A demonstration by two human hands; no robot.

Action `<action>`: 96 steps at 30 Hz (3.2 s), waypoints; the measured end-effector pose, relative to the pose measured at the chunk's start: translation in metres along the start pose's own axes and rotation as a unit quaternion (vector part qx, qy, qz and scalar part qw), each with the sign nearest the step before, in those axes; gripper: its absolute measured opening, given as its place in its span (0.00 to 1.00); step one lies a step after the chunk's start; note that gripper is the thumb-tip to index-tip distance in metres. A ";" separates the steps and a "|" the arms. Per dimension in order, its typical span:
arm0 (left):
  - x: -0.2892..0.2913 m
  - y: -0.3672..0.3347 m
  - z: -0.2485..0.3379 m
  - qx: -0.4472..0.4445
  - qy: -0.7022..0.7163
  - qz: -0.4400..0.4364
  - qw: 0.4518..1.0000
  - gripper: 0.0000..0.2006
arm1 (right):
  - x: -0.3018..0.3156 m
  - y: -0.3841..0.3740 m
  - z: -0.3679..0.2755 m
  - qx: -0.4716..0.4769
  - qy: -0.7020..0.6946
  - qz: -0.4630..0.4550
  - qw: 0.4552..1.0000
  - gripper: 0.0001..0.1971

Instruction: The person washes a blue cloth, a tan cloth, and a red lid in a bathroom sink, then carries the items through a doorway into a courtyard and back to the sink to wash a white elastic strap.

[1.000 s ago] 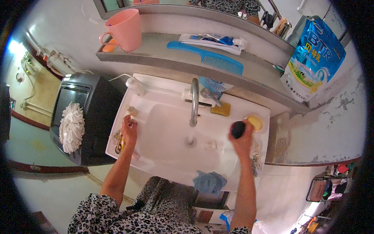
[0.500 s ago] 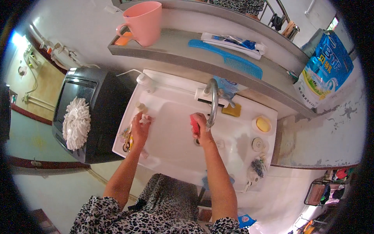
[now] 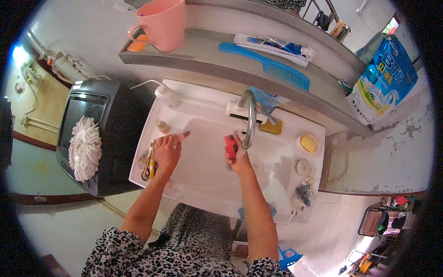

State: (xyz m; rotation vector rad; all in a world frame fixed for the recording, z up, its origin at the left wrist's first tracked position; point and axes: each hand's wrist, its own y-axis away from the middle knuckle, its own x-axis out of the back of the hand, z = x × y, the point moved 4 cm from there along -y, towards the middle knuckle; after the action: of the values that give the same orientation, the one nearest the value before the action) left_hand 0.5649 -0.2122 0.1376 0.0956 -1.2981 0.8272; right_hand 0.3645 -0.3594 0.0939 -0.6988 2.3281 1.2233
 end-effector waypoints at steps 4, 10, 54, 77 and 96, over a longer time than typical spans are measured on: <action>-0.004 0.002 -0.010 0.010 -0.013 -0.004 1.000 0.07 | -0.017 -0.006 0.009 0.047 0.034 0.016 0.998 0.20; 0.016 0.023 -0.019 0.060 -0.046 0.012 0.997 0.11 | -0.001 -0.015 0.018 0.053 -0.092 0.021 0.994 0.18; -0.069 0.011 0.157 0.183 0.383 -0.256 0.869 0.16 | -0.002 0.060 0.017 0.254 0.056 0.172 0.950 0.20; -0.083 0.019 0.137 0.206 0.562 -0.193 0.777 0.13 | -0.013 0.038 0.033 0.211 -0.135 0.088 0.964 0.22; -0.055 0.040 0.175 0.446 0.788 -0.249 0.345 0.11 | 0.011 0.046 0.002 0.255 0.018 0.182 0.950 0.16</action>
State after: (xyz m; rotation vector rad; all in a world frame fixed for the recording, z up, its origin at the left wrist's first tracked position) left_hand 0.3980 -0.2978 0.1287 0.4020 1.1657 0.5315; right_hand 0.3284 -0.3377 0.1152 -0.1156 2.7200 0.6771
